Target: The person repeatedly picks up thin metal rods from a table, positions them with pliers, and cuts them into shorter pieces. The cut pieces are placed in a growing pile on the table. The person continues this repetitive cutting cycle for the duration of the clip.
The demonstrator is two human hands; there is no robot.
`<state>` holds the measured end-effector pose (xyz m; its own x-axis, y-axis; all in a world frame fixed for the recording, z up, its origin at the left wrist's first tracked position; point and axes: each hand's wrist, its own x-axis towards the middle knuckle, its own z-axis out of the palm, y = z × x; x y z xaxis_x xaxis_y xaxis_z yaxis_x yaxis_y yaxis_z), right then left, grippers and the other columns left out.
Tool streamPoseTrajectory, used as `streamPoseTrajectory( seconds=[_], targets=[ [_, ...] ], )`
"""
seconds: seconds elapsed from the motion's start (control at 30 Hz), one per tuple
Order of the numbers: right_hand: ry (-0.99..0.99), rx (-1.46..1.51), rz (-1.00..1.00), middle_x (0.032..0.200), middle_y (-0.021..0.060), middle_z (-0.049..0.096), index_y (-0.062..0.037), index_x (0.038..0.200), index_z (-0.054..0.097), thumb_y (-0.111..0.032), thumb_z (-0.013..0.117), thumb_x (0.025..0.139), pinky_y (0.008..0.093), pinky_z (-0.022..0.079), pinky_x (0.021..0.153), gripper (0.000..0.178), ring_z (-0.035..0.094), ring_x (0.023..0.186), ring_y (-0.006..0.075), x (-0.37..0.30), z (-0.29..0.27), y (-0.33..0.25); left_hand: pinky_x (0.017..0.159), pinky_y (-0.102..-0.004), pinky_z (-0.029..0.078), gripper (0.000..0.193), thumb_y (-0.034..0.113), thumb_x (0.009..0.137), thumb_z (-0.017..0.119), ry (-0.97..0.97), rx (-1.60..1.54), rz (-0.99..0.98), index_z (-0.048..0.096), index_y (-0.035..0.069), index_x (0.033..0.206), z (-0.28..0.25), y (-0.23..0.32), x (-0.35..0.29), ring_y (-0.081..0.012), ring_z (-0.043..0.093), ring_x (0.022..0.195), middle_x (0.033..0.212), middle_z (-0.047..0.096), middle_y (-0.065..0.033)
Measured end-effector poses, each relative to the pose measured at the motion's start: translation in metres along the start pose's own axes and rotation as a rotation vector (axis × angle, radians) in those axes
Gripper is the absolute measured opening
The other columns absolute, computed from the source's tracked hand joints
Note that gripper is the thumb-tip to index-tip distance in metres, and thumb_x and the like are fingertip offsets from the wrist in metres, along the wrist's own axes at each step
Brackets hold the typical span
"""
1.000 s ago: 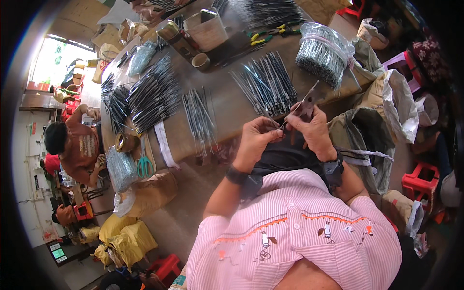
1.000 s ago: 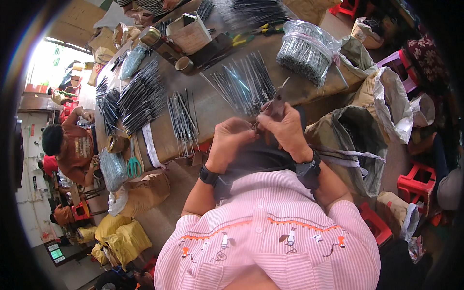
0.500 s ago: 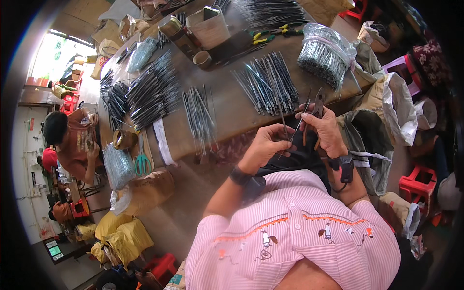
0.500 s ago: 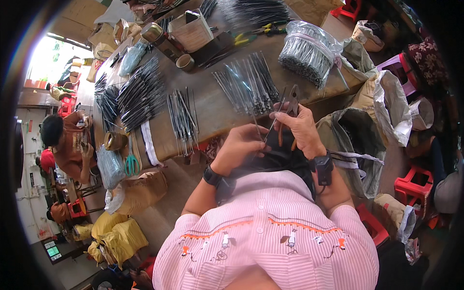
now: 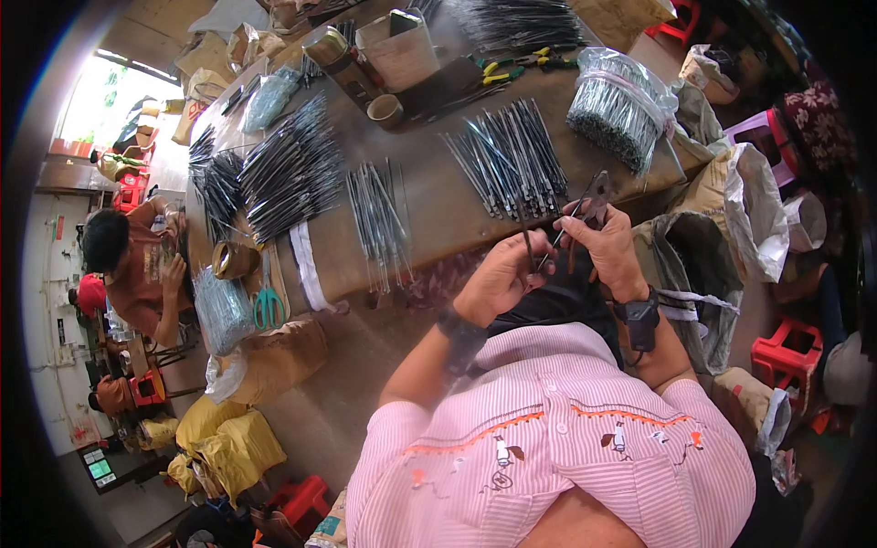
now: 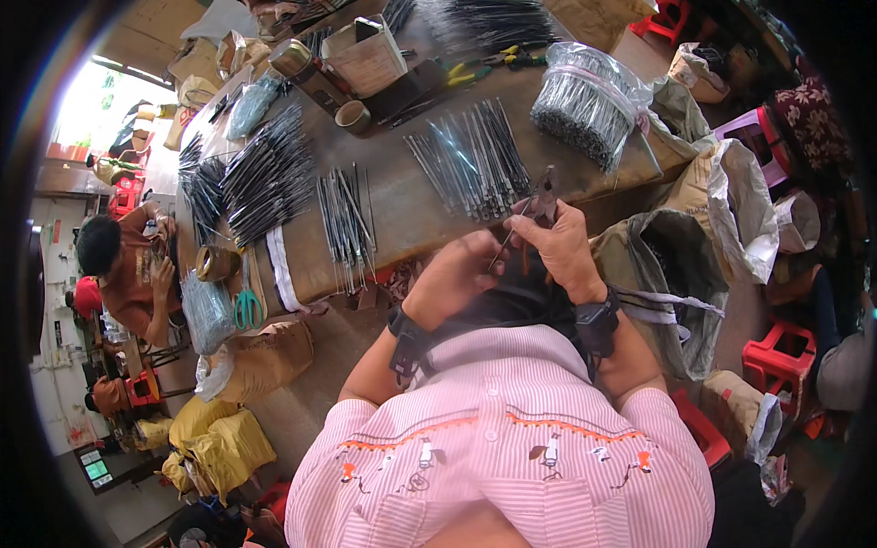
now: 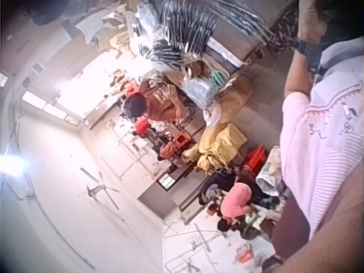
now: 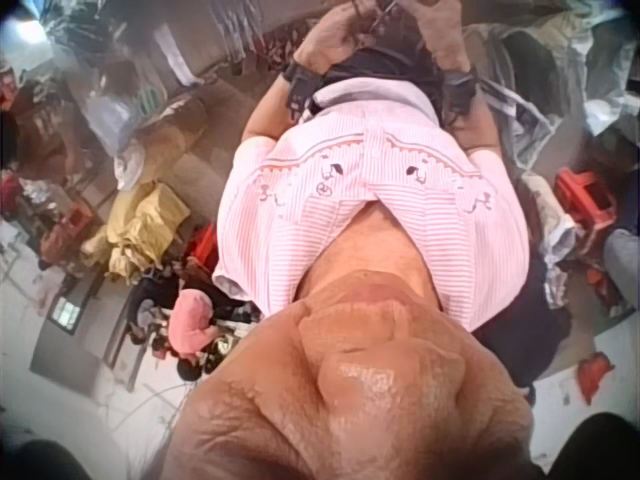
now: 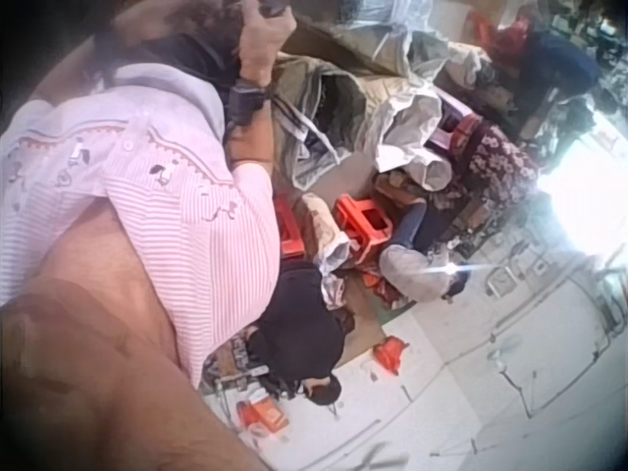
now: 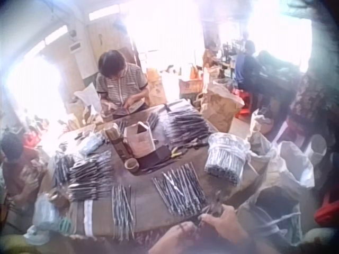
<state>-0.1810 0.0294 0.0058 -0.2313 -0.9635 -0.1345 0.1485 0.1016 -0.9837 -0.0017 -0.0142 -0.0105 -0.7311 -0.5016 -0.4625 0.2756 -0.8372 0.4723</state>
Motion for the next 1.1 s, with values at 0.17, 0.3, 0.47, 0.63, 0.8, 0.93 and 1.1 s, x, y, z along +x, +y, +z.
streamPoseTrajectory(
  seconds=[0.17, 0.3, 0.47, 0.63, 0.8, 0.93, 1.1],
  targets=[
    [0.018, 0.117, 0.162, 0.088, 0.0121, 0.068, 0.0026, 0.099, 0.063, -0.013, 0.064, 0.087, 0.0259, 0.052, 0.065, 0.020, 0.064, 0.071, 0.0142, -0.002, -0.002, 0.011, 0.044, -0.0176, 0.037, 0.007, 0.008, 0.088, 0.065, 0.131, 0.083, 0.090, 0.059, 0.006, 0.089, -0.007, -0.012, 0.009, -0.0067, 0.053, 0.056, 0.077, 0.061, -0.0007],
    [0.121, 0.751, 0.460, 0.092, 0.0176, 0.068, 0.0024, 0.096, 0.064, -0.022, 0.055, 0.091, 0.0315, 0.055, 0.072, 0.026, 0.066, 0.081, 0.0225, 0.001, -0.014, 0.024, 0.043, -0.0169, 0.035, 0.011, 0.007, 0.087, 0.064, 0.108, 0.113, 0.146, 0.063, 0.004, 0.098, -0.009, -0.004, 0.005, -0.0046, 0.049, 0.052, 0.076, 0.061, -0.0006],
    [-0.328, 1.016, 0.623, 0.110, 0.0271, 0.060, -0.0010, 0.111, 0.052, -0.008, 0.051, 0.081, 0.0370, 0.058, 0.064, 0.032, 0.065, 0.090, 0.0393, -0.022, -0.039, 0.026, 0.043, -0.0167, 0.034, 0.018, 0.004, 0.088, 0.063, 0.113, 0.321, 0.276, 0.066, 0.001, 0.105, 0.000, 0.000, -0.005, -0.0033, 0.046, 0.051, 0.074, 0.059, -0.0001],
    [-0.432, 0.366, 0.527, 0.102, 0.0197, 0.059, -0.0025, 0.117, 0.046, 0.003, 0.047, 0.071, 0.0307, 0.055, 0.061, 0.046, 0.064, 0.090, 0.0293, -0.035, -0.040, 0.025, 0.048, -0.0193, 0.037, 0.018, 0.000, 0.087, 0.061, 0.207, 0.587, 0.418, 0.068, 0.001, 0.103, 0.008, 0.000, -0.007, -0.0049, 0.046, 0.057, 0.076, 0.054, 0.0007],
    [-0.388, -0.343, 0.180, 0.104, 0.0135, 0.058, -0.0017, 0.122, 0.049, -0.002, 0.050, 0.070, 0.0349, 0.050, 0.074, 0.052, 0.058, 0.093, 0.0240, -0.036, -0.035, 0.025, 0.064, -0.0226, 0.042, 0.018, -0.004, 0.085, 0.060, 0.240, 0.800, 0.627, 0.067, 0.000, 0.101, 0.002, -0.005, -0.002, -0.0106, 0.050, 0.070, 0.079, 0.051, -0.0024],
    [-0.325, -0.696, -0.062, 0.103, 0.0168, 0.060, -0.0029, 0.114, 0.055, -0.004, 0.054, 0.069, 0.0422, 0.049, 0.075, 0.045, 0.060, 0.091, 0.0331, -0.032, -0.035, 0.020, 0.067, -0.0240, 0.042, 0.017, -0.004, 0.084, 0.060, 0.253, 0.875, 0.737, 0.067, -0.001, 0.100, -0.002, -0.009, 0.002, -0.0134, 0.051, 0.072, 0.079, 0.051, -0.0050],
    [-0.302, -0.984, -0.112, 0.083, 0.0190, 0.063, -0.0050, 0.101, 0.060, -0.011, 0.058, 0.070, 0.0440, 0.049, 0.073, 0.032, 0.061, 0.081, 0.0390, -0.029, -0.039, 0.011, 0.066, -0.0260, 0.043, 0.015, -0.004, 0.084, 0.059, 0.304, 0.946, 0.716, 0.066, -0.003, 0.098, -0.001, -0.013, 0.001, -0.0151, 0.052, 0.071, 0.079, 0.052, -0.0071]
  ],
)
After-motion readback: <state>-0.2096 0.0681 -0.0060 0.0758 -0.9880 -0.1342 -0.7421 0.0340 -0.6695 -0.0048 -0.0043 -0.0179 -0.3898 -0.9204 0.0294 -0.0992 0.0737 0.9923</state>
